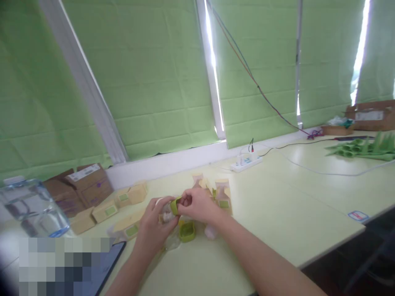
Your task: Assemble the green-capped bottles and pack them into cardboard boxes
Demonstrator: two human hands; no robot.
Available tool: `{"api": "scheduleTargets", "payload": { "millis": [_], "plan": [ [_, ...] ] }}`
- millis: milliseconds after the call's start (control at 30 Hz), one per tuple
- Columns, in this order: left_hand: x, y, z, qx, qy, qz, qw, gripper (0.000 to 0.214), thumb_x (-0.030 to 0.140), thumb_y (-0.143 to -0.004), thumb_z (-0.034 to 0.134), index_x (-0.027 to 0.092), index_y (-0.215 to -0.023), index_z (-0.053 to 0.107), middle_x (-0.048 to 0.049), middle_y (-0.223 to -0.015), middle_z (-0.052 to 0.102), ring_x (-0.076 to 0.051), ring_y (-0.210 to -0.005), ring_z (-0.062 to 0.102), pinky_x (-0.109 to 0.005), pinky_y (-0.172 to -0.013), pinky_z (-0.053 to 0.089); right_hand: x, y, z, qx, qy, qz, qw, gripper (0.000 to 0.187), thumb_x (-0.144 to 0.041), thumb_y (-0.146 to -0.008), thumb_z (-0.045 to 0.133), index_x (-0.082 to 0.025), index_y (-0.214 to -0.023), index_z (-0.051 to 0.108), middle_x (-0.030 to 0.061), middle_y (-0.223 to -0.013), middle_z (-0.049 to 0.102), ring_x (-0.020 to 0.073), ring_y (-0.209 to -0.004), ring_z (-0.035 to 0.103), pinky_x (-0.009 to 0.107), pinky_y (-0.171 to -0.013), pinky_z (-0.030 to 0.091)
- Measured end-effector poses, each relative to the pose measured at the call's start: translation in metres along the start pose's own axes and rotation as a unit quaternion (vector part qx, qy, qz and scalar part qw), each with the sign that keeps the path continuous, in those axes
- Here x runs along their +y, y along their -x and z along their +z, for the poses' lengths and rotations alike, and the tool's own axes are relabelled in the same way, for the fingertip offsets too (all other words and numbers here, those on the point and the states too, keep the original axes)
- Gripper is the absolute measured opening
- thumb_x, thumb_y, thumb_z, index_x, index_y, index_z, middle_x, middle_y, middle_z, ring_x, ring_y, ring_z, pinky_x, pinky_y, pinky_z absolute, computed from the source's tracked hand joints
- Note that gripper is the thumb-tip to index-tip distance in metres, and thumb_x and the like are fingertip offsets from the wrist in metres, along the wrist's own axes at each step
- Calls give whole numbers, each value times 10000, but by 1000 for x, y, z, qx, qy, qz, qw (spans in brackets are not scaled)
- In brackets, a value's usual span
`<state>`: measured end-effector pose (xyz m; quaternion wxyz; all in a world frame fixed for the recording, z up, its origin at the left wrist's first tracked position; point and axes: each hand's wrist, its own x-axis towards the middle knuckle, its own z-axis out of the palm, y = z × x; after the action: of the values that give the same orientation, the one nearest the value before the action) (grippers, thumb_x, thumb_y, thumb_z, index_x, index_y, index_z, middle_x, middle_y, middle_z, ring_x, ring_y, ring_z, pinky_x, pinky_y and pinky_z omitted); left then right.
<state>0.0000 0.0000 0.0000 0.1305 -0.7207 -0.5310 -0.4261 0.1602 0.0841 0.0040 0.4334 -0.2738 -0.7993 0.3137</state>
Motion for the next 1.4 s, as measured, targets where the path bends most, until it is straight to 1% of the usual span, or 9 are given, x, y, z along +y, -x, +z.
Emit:
{"api": "scheduleTargets", "payload": {
  "millis": [133,367,567,667,867,1233,1400],
  "plan": [
    [1,-1,0,6,-9,-11,1000,431,154,-749,657,270,-1157,581,-40,-1054,572,-223,-973,605,-352,-845,500,1,0,-2,5,2,6,1000,60,-212,-691,685,-170,-735,685,-27,-634,646,96,-581,559,196,-551,406],
    [1,-1,0,8,-13,-30,999,442,157,-749,674,270,-1165,579,-30,-1052,570,-210,-962,605,-339,-845,497,3,0,-3,3,-13,2,1000,64,-202,-711,671,-161,-757,689,-20,-640,639,95,-584,553,188,-534,405],
    [-2,-1,-2,17,-8,-39,999,397,168,-765,654,260,-1145,583,-28,-1013,578,-210,-921,615,-352,-840,502,2,0,-3,14,5,2,1000,148,-284,-800,652,-158,-801,730,5,-669,661,110,-614,561,211,-575,416],
    [-3,0,-2,14,-3,-36,999,409,158,-757,650,261,-1147,583,-33,-1031,578,-217,-950,609,-359,-856,499,3,0,-2,4,1,-6,1000,179,-329,-802,675,-166,-823,748,0,-657,657,113,-611,560,214,-571,410],
    [-1,0,0,-7,0,-20,1000,445,128,-747,642,267,-1165,580,-35,-1051,570,-212,-947,614,-353,-851,500,3,0,1,-8,3,-26,1000,109,-245,-778,663,-158,-726,704,-22,-594,626,99,-550,543,195,-512,379],
    [1,-2,-1,3,2,-31,1000,437,132,-751,656,267,-1160,578,-28,-1040,564,-200,-930,614,-330,-830,510,-2,1,0,14,14,-38,999,101,-249,-784,662,-168,-734,695,-16,-629,645,101,-573,565,195,-543,407],
    [0,-1,0,4,-4,-34,999,432,163,-762,659,269,-1172,575,-28,-1041,566,-202,-923,616,-332,-825,509,-2,2,1,24,28,-43,998,89,-244,-782,663,-173,-731,679,-22,-635,642,98,-579,561,198,-558,408]
  ]
}}
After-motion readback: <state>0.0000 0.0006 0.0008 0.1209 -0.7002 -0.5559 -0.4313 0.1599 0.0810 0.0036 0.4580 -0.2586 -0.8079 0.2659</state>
